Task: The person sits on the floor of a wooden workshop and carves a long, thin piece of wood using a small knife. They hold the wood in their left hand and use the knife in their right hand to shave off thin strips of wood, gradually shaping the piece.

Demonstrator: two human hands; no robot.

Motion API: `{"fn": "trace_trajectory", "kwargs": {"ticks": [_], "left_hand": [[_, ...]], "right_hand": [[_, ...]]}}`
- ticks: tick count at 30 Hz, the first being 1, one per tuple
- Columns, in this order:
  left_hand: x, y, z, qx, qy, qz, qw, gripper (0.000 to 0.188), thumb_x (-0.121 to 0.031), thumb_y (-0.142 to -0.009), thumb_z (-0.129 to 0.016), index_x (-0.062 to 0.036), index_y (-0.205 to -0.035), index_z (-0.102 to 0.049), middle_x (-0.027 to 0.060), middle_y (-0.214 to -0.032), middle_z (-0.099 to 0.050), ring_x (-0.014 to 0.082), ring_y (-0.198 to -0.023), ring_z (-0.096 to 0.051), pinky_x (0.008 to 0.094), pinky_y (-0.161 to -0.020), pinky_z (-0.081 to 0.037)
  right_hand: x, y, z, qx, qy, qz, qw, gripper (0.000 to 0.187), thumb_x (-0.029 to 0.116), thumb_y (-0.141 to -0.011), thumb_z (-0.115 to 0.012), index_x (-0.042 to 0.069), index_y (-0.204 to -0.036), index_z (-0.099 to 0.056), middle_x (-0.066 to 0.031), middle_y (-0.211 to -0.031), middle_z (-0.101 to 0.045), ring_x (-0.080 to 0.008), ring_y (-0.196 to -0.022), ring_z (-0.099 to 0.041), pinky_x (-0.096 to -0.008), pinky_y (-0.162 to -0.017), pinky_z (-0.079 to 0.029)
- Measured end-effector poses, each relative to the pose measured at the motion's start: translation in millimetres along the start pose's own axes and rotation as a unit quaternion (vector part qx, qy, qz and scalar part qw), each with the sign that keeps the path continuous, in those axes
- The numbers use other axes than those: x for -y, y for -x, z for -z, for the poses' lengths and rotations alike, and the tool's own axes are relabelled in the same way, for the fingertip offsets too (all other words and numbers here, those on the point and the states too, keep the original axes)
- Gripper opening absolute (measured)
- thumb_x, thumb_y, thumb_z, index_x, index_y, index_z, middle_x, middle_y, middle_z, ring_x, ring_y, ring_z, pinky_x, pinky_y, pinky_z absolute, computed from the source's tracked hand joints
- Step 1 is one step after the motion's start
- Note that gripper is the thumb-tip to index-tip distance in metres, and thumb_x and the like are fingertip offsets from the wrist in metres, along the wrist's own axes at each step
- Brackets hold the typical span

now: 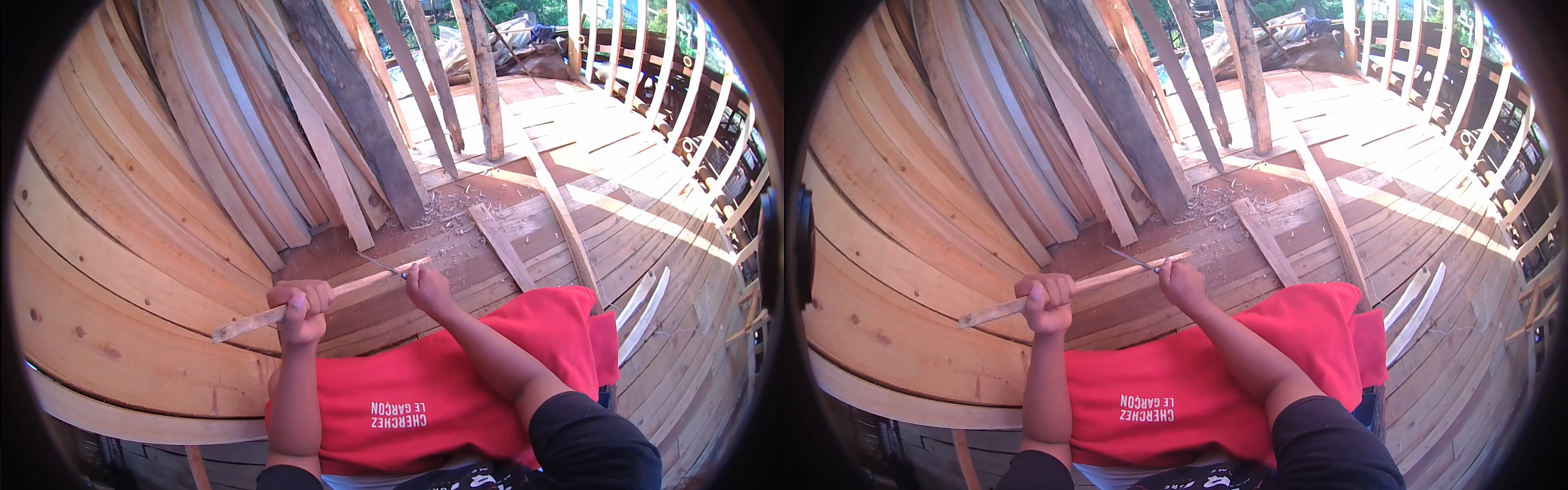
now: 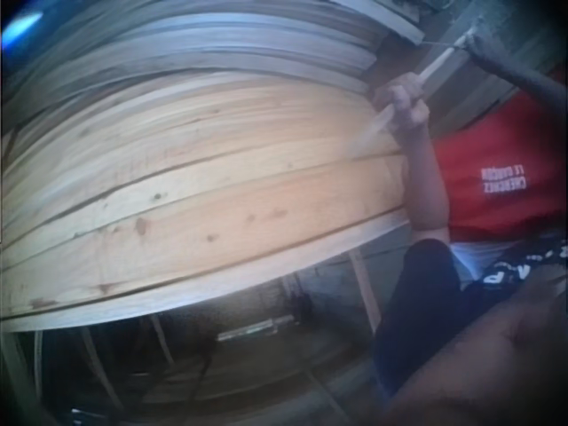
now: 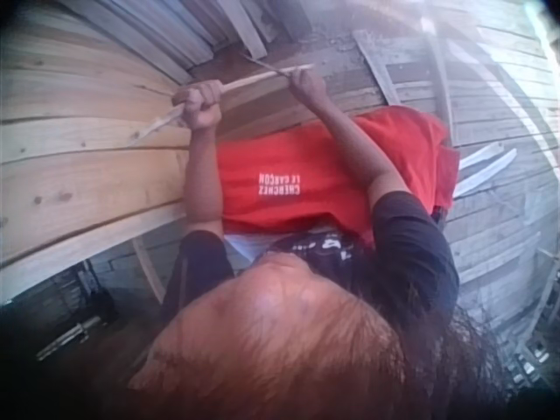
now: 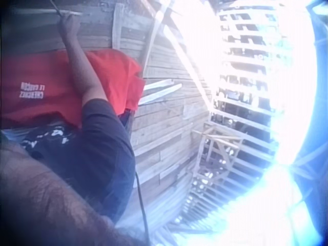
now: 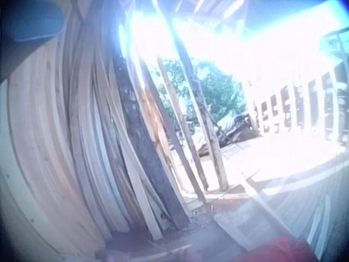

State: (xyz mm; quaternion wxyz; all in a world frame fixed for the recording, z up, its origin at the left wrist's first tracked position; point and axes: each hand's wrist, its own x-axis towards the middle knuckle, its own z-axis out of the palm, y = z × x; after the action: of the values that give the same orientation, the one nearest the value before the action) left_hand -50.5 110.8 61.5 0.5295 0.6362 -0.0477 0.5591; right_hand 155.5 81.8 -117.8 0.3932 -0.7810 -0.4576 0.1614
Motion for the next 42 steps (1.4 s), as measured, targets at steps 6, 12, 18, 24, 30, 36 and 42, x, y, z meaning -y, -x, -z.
{"fn": "trace_trajectory", "kwargs": {"ticks": [6,12,18,24,30,36,42], "left_hand": [[3,-1,0,0.001,0.038,0.007,0.999,0.045,-0.015,-0.093,-0.051,-0.0103,-0.057,-0.023,0.0,-0.046,-0.026,0.0133,-0.039,-0.022,0.0309,-0.041,-0.023],[0,4,4,-0.019,0.008,0.003,1.0,0.047,-0.016,-0.095,-0.049,-0.0123,-0.056,-0.023,-0.0004,-0.045,-0.026,0.0127,-0.038,-0.022,0.0305,-0.04,-0.024],[3,-1,-4,0.022,0.041,0.007,0.999,0.045,-0.013,-0.092,-0.051,-0.0107,-0.056,-0.024,0.0006,-0.045,-0.029,0.013,-0.038,-0.024,0.031,-0.039,-0.024],[0,-1,-2,0.013,0.013,-0.003,1.0,0.046,-0.014,-0.093,-0.051,-0.0117,-0.056,-0.025,-0.0009,-0.044,-0.027,0.0126,-0.036,-0.024,0.0298,-0.038,-0.025],[1,-6,-18,0.039,0.037,-0.002,0.999,0.046,-0.014,-0.091,-0.053,-0.0107,-0.054,-0.025,0.0,-0.044,-0.03,0.0126,-0.036,-0.026,0.0296,-0.038,-0.025],[1,1,4,-0.002,0.037,0.009,0.999,0.047,-0.014,-0.09,-0.055,-0.0094,-0.052,-0.028,0.0016,-0.044,-0.035,0.0137,-0.036,-0.031,0.0299,-0.039,-0.029],[-1,-5,-12,0.032,0.032,0.002,0.999,0.046,-0.015,-0.09,-0.055,-0.0091,-0.052,-0.03,0.0016,-0.044,-0.035,0.0143,-0.036,-0.032,0.0301,-0.039,-0.029]], "right_hand": [[-75,-24,1,0.095,0.009,-0.07,0.993,0.059,0.039,-0.1,-0.031,-0.006,-0.09,-0.068,-0.033,-0.095,-0.065,-0.0502,-0.096,-0.062,-0.0571,-0.088,-0.047],[36,0,28,0.17,-0.01,-0.063,0.983,0.059,0.04,-0.1,-0.03,-0.006,-0.101,-0.068,-0.0325,-0.103,-0.065,-0.0497,-0.102,-0.062,-0.0567,-0.091,-0.047],[-59,-26,0,0.081,0.003,-0.116,0.99,0.063,0.04,-0.1,-0.028,-0.007,-0.091,-0.069,-0.0337,-0.095,-0.065,-0.0512,-0.097,-0.062,-0.0567,-0.092,-0.046],[17,-11,20,0.136,0.003,-0.072,0.988,0.064,0.041,-0.101,-0.028,-0.006,-0.091,-0.069,-0.0316,-0.096,-0.066,-0.05,-0.096,-0.063,-0.0553,-0.091,-0.047],[-51,-27,2,0.083,0.014,-0.115,0.99,0.064,0.042,-0.101,-0.028,-0.007,-0.089,-0.068,-0.0326,-0.094,-0.066,-0.0506,-0.096,-0.062,-0.0551,-0.091,-0.047],[18,-13,23,0.16,0.001,-0.079,0.984,0.064,0.043,-0.101,-0.028,-0.006,-0.094,-0.069,-0.0325,-0.097,-0.066,-0.0496,-0.098,-0.063,-0.0554,-0.091,-0.047],[-33,-26,8,0.09,0.01,-0.119,0.989,0.064,0.042,-0.101,-0.029,-0.007,-0.091,-0.068,-0.0335,-0.094,-0.065,-0.0503,-0.098,-0.062,-0.0549,-0.092,-0.047]]}}
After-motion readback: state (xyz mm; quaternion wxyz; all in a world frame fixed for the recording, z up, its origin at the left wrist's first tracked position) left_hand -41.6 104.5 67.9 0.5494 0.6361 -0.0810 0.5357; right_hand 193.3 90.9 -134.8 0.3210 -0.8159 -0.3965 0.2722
